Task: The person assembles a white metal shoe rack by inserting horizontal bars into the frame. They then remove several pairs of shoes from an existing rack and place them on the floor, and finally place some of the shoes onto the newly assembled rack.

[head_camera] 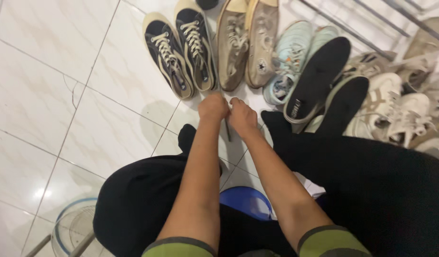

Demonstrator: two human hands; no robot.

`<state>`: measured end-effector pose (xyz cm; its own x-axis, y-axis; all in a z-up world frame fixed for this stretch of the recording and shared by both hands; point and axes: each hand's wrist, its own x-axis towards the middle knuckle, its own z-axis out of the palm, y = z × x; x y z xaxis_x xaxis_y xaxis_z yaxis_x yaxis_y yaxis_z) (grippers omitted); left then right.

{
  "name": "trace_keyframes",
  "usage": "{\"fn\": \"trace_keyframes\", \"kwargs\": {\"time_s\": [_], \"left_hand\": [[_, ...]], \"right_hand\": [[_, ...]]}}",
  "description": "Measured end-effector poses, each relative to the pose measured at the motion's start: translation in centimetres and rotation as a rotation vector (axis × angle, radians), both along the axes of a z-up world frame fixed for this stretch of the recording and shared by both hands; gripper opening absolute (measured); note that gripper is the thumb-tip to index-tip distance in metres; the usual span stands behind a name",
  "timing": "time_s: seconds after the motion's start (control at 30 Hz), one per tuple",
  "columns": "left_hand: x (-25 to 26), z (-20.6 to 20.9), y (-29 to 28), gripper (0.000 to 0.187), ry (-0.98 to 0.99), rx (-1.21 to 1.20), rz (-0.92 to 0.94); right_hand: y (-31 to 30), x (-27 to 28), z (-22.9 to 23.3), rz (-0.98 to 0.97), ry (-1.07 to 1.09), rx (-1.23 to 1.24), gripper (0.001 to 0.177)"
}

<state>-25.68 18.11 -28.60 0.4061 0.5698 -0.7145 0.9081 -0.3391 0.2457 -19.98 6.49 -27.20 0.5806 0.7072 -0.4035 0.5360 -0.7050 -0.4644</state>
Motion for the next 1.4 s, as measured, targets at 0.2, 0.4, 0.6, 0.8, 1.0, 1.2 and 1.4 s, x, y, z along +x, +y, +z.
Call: {"fn": "trace_keyframes", "kwargs": {"time_s": [0.2,0.4,0.6,0.8,1.0,1.2,1.4], "left_hand": [[1.2,7.9,1.6,0.035,-0.258,0.241,0.036],[5.6,17.3,-0.6,0.031,-0.685,0.364,-0.108],[8.5,26.5,-5.6,0.034,-0.763,0.332,-0.244],[8.8,34.3,-8.2,0.035,-0.820,0.328,-0.410],[10.3,36.5,-7.8,0.034,-0.832,0.418,-0.530],[13.3,35.8,-7.4,0.033,-0.867,0.386,-0.535],[16.3,33.7,-5.4,0.030,-0.790,0.380,-0.447]], "right_hand": [[-1.5,4.3,8.0,-0.129,-0.050,0.110,0.028],[-6.2,8.7,17.6,-0.224,-0.178,0.225,0.026],[-13.4,12.3,26.7,-0.229,-0.353,0.240,0.028],[-20.4,15.2,34.5,-0.240,-0.429,0.317,0.026],[-27.4,15.6,38.7,-0.245,-0.559,0.294,0.027],[-31.7,17.9,42.0,-0.276,-0.640,0.160,0.028],[-31.6,23.4,40.4,-0.305,-0.640,0.102,0.029]]}}
